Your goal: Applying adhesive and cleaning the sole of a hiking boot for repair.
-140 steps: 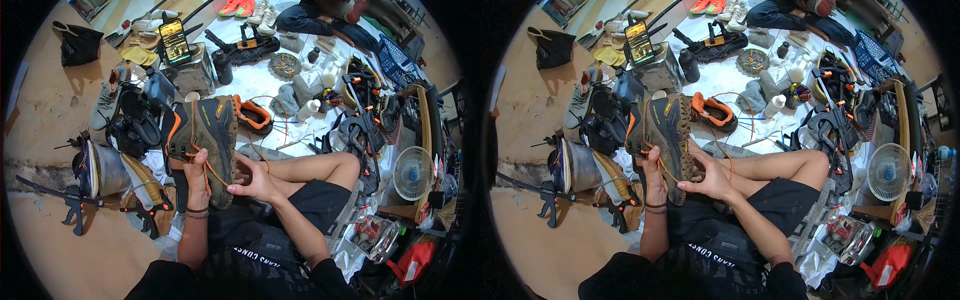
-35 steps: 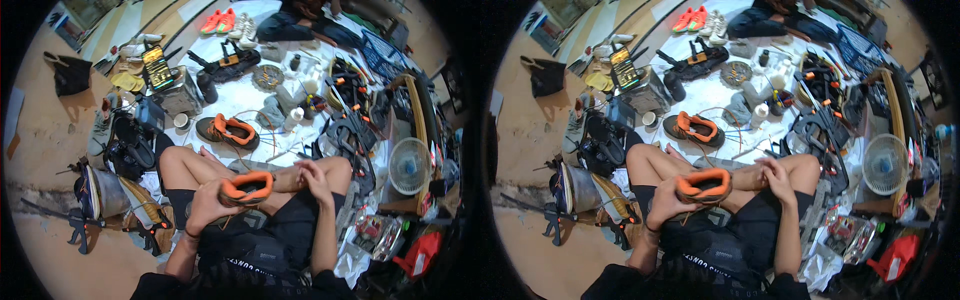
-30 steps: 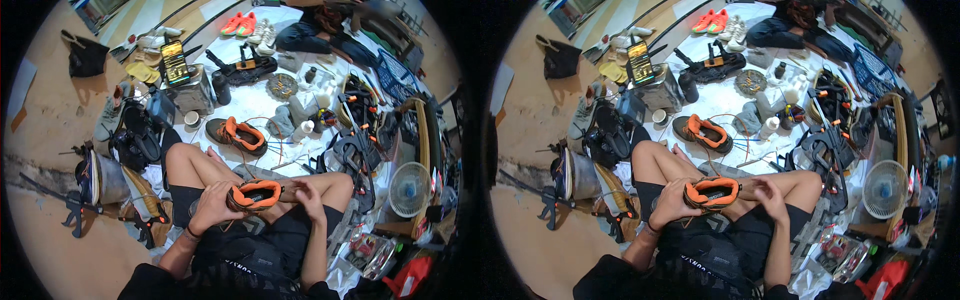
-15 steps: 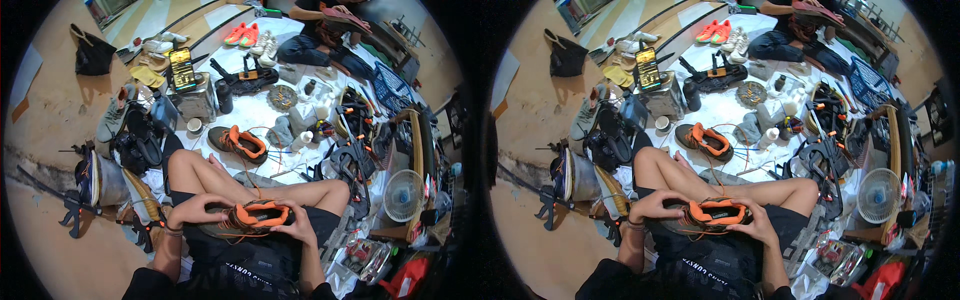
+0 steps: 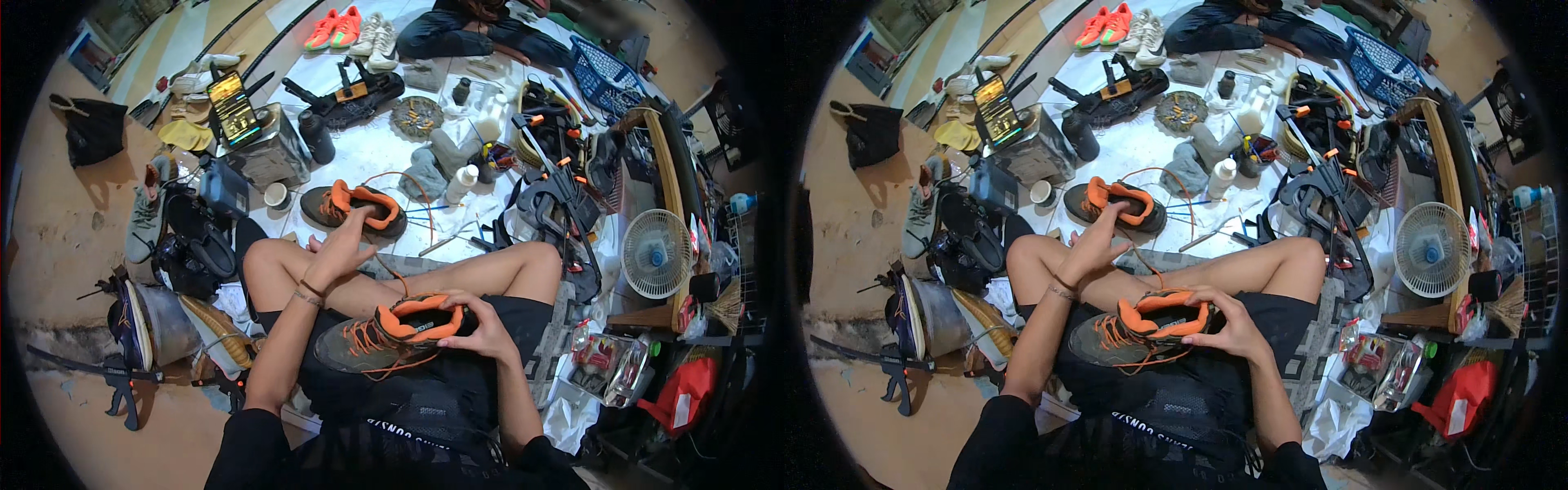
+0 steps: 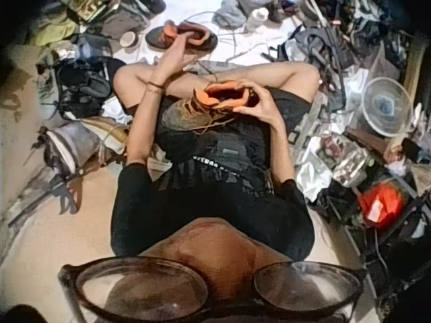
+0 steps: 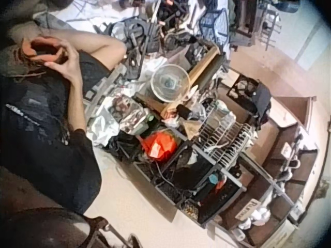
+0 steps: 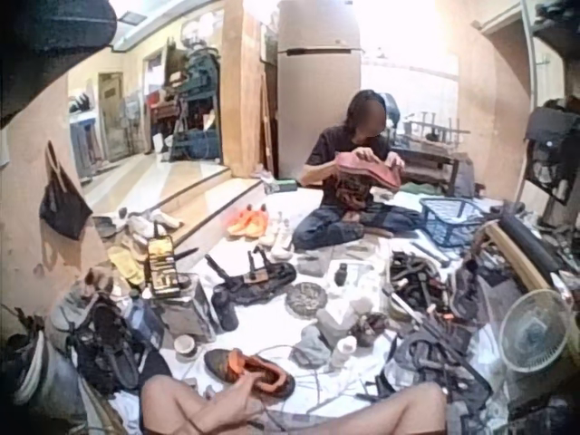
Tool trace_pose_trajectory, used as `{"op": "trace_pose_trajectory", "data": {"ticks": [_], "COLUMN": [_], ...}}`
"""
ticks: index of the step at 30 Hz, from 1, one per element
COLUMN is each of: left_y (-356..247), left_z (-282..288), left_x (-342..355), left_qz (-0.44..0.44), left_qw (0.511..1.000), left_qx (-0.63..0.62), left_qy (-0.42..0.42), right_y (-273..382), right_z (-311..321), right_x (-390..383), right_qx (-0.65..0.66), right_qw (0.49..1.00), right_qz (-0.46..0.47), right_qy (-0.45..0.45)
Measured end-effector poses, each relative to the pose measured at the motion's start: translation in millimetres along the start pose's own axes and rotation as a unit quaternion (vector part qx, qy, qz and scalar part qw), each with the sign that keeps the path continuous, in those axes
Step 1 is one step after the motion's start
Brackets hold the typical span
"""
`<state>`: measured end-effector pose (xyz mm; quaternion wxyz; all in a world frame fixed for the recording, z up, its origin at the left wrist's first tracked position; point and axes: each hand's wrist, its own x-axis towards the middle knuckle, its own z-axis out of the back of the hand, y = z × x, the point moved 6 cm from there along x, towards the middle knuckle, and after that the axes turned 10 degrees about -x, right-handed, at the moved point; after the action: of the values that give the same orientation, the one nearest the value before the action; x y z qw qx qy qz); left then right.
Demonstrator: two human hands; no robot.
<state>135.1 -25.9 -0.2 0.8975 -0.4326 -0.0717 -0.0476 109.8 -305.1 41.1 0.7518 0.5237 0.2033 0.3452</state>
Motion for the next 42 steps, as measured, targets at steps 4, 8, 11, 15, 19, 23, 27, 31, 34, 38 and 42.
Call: {"op": "trace_pose_trajectory", "data": {"ticks": [4,8,11,15,19,23,27,31,34,38,42], "left_y": [12.7,9.6,5.8,3.8,-0.4,17.7,22.7,51.4,55.2,1.2,21.1], "left_z": [-6.9,-3.1,6.6,-0.2,-16.3,-4.9,27.2,5.5,3.1,41.9,66.6], "left_x": [16.8,17.6,12.6,12.6,17.7,23.2,52.7,79.6,73.1,18.8,-125.7], "left_qz": [0.075,0.048,0.047,0.052,0.024,0.046,0.071,0.056,0.009,0.016,0.237], "left_qw": [0.993,0.993,0.984,0.988,0.994,0.995,0.978,0.993,0.996,0.990,0.902], "left_qx": [0.091,0.047,0.027,0.053,0.049,0.035,0.087,0.080,0.081,-0.137,-0.352], "left_qy": [-0.026,-0.094,-0.169,-0.137,-0.091,-0.081,-0.177,-0.059,-0.023,-0.001,-0.081], "right_y": [-16.3,-29.1,-26.5,-13.3,3.1,29.6,45.8,51.9,46.9,35.6,36.1], "right_z": [-2.9,-10.8,-9.5,-6.1,2.4,-0.6,-6.1,-12.1,-13.1,-12.8,-20.9], "right_x": [3.6,12.2,20.3,23.4,17.2,17.2,22.9,24.9,27.7,23.9,20.2], "right_qx": [0.101,0.207,0.220,0.150,0.026,-0.147,-0.208,-0.183,-0.030,-0.155,-0.127], "right_qw": [0.995,0.978,0.974,0.985,0.993,0.981,0.961,0.955,0.989,0.982,0.990], "right_qz": [-0.015,0.027,0.041,0.068,0.049,0.014,0.061,0.099,0.065,-0.021,-0.024], "right_qy": [0.014,0.011,0.017,0.057,0.101,0.128,0.172,0.212,0.131,0.106,0.056]}}
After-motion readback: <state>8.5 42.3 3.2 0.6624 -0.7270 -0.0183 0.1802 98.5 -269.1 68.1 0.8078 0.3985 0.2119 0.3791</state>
